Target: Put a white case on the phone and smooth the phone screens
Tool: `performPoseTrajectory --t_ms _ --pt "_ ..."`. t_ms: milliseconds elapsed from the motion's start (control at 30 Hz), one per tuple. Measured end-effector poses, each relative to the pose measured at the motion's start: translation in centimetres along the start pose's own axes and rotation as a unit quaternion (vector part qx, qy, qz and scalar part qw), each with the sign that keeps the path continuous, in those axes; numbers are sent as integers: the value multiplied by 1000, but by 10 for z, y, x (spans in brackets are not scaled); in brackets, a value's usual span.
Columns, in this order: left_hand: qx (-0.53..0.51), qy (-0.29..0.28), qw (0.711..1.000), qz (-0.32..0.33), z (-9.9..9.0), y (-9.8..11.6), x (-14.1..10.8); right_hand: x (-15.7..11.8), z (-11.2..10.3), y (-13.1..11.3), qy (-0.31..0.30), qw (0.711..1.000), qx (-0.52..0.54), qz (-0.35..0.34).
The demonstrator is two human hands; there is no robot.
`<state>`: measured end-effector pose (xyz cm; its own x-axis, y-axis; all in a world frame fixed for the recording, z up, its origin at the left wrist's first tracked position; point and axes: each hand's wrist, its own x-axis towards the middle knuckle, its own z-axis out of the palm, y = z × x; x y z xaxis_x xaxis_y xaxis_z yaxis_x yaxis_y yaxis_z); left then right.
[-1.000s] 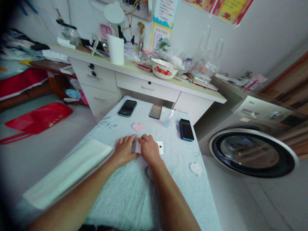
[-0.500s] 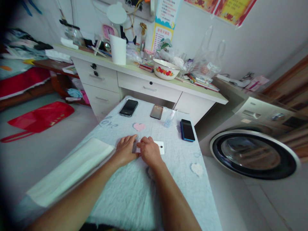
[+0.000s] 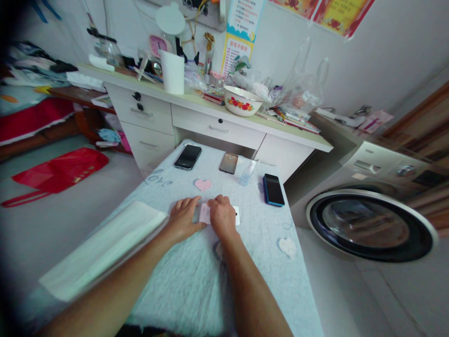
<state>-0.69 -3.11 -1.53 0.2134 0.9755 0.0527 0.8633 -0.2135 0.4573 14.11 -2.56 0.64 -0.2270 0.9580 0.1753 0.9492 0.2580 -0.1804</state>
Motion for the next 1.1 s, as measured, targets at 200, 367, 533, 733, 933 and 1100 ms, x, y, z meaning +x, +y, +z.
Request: performPoseTrajectory --t_ms 200,367,533,733,933,1100 --pt "5 3 1000 0 0 0 0 2 -3 -5 -28 998 18 -51" --pt "11 4 1000 -1 0 0 1 -1 -7 -4 -45 995 29 -87" --pt "3 1 1000 -4 -1 0 0 -9 -12 -5 -61 991 38 -114" --pt "-3 -2 1000 -2 -2 0 0 -17 -18 1 -69 986 61 -138" --pt "7 -4 1000 1 -3 1 -1 -16 -14 5 -50 993 64 -87" --pt "10 3 1000 17 -3 1 -2 -11 -8 8 -6 999 47 -22"
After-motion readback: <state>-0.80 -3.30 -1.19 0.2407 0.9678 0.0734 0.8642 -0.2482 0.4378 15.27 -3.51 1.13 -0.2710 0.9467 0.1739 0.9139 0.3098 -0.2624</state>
